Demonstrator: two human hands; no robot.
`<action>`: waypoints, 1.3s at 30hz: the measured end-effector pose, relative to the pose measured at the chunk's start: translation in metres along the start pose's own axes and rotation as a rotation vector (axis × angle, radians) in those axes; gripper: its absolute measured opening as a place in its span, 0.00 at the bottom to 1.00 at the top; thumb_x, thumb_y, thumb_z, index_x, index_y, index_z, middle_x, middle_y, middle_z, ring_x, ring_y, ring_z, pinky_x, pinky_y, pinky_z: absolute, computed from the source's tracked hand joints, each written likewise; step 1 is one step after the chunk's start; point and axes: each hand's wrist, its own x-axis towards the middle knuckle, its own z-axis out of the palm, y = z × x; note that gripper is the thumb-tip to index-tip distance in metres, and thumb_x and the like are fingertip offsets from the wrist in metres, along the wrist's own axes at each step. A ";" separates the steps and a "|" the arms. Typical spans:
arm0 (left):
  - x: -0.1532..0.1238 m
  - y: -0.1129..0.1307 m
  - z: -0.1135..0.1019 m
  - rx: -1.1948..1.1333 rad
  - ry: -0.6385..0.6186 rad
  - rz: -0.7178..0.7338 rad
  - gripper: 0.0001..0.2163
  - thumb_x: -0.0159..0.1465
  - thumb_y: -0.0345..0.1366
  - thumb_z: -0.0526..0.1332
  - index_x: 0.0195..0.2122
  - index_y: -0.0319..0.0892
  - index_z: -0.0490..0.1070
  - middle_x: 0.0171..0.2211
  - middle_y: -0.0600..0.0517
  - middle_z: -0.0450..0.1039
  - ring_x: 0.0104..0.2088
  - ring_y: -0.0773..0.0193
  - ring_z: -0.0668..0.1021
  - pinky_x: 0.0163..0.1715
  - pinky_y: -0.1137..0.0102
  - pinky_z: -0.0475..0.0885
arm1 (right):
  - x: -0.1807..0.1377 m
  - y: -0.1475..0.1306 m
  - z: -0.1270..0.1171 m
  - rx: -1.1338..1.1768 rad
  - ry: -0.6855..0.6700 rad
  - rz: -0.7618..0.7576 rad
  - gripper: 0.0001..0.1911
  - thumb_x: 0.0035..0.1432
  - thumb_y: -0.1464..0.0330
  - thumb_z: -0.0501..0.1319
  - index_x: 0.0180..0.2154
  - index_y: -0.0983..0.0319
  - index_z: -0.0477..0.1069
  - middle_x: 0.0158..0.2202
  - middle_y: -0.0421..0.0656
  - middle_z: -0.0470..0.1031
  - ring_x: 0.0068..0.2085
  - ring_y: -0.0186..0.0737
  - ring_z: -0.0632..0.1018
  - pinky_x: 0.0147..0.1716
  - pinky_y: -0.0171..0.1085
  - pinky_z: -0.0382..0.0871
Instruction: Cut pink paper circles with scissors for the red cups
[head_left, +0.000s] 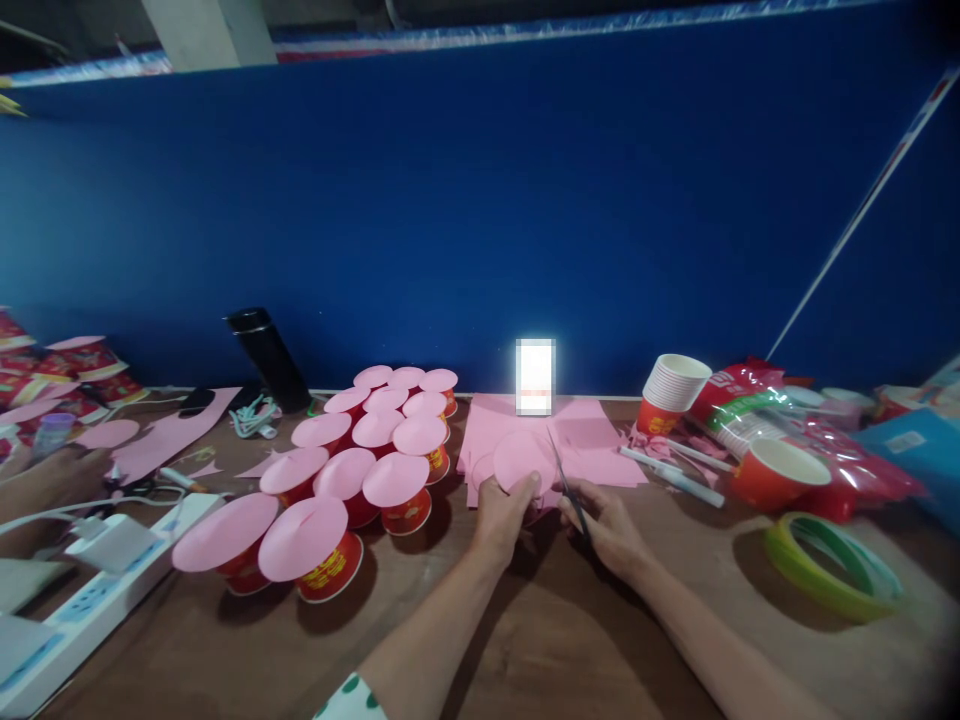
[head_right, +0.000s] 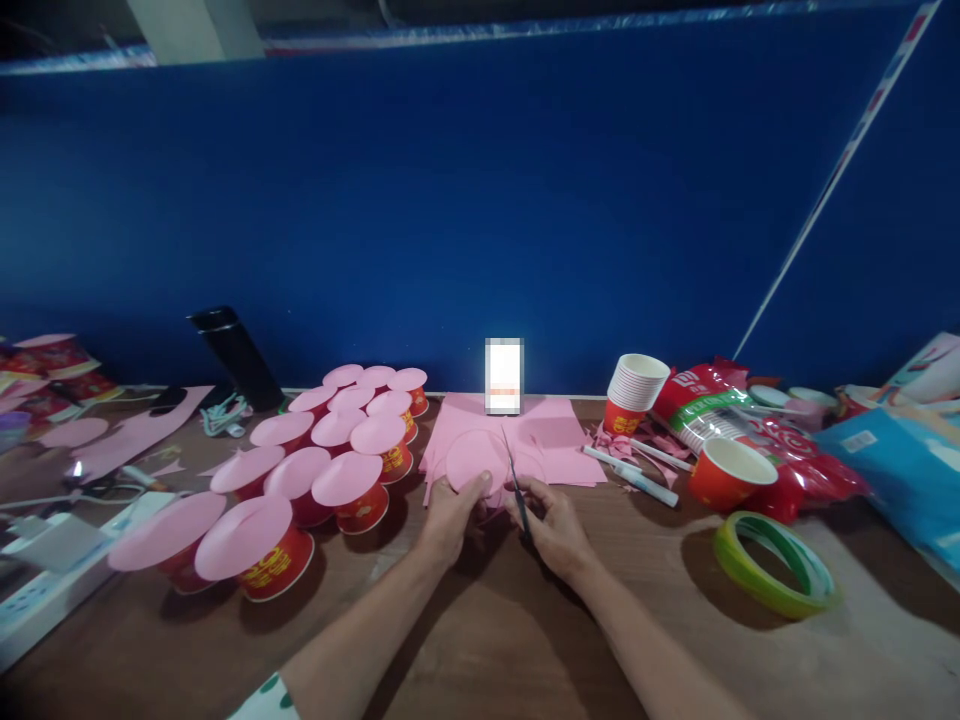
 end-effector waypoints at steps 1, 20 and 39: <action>0.000 -0.001 0.000 -0.002 -0.003 -0.002 0.16 0.47 0.44 0.66 0.25 0.34 0.71 0.16 0.54 0.66 0.16 0.71 0.66 0.15 0.76 0.61 | 0.000 0.000 0.000 0.004 0.000 0.002 0.22 0.51 0.56 0.61 0.43 0.64 0.68 0.21 0.37 0.65 0.21 0.30 0.66 0.20 0.30 0.59; 0.002 -0.002 -0.002 0.024 0.020 -0.019 0.15 0.47 0.45 0.66 0.23 0.35 0.70 0.15 0.54 0.65 0.16 0.71 0.66 0.15 0.75 0.62 | 0.000 0.001 -0.002 -0.080 0.000 -0.039 0.23 0.52 0.57 0.60 0.45 0.64 0.69 0.20 0.37 0.65 0.21 0.31 0.66 0.19 0.31 0.60; 0.001 -0.004 -0.002 0.018 0.012 -0.002 0.16 0.47 0.46 0.65 0.22 0.35 0.69 0.14 0.55 0.64 0.15 0.72 0.65 0.15 0.76 0.60 | 0.001 0.002 -0.002 -0.044 -0.012 -0.027 0.23 0.51 0.57 0.60 0.45 0.64 0.68 0.20 0.36 0.64 0.20 0.30 0.65 0.18 0.30 0.60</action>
